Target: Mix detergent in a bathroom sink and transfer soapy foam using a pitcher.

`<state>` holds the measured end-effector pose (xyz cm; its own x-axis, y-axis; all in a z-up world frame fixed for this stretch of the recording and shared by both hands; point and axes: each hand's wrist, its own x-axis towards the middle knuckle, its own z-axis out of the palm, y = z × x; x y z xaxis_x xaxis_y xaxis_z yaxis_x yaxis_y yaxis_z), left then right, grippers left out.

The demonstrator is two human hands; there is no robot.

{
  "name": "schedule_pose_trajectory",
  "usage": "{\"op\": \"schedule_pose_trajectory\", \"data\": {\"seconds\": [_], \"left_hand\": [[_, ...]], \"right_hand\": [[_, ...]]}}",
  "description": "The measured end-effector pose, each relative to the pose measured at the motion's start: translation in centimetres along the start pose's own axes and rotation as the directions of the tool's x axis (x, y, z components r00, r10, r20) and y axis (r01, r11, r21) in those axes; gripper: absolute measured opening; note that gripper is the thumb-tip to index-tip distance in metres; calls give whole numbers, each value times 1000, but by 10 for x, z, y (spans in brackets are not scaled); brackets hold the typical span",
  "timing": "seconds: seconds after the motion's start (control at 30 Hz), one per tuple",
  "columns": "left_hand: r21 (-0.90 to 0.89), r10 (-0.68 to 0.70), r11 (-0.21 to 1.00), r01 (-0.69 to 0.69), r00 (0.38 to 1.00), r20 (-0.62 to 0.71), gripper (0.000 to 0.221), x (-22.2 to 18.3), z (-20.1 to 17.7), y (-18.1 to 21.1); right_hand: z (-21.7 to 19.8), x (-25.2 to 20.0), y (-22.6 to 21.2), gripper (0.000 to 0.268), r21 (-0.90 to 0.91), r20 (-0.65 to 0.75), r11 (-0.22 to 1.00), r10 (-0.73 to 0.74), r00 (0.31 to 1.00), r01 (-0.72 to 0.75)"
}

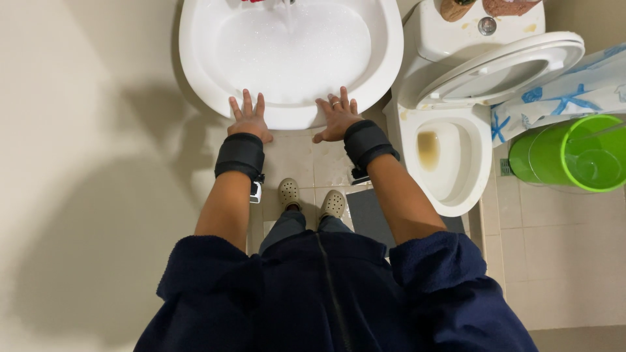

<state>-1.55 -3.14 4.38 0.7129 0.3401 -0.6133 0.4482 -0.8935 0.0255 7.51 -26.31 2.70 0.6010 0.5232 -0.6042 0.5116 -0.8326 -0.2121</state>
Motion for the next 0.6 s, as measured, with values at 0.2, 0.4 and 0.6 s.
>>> {"op": "schedule_pose_trajectory", "data": {"seconds": [0.2,0.4,0.6], "left_hand": [[-13,-25,1000,25,1000,-13,118,0,3,3],[-12,-43,999,43,999,-5,118,4,5,4],[-32,-46,998,46,999,7,120,-3,0,5]], "right_hand": [[4,2,2,126,-3,-3,1000,-22,1000,22],[2,-2,3,128,-3,5,1000,-30,1000,30],[2,-2,3,130,23,2,999,-33,999,33]]}}
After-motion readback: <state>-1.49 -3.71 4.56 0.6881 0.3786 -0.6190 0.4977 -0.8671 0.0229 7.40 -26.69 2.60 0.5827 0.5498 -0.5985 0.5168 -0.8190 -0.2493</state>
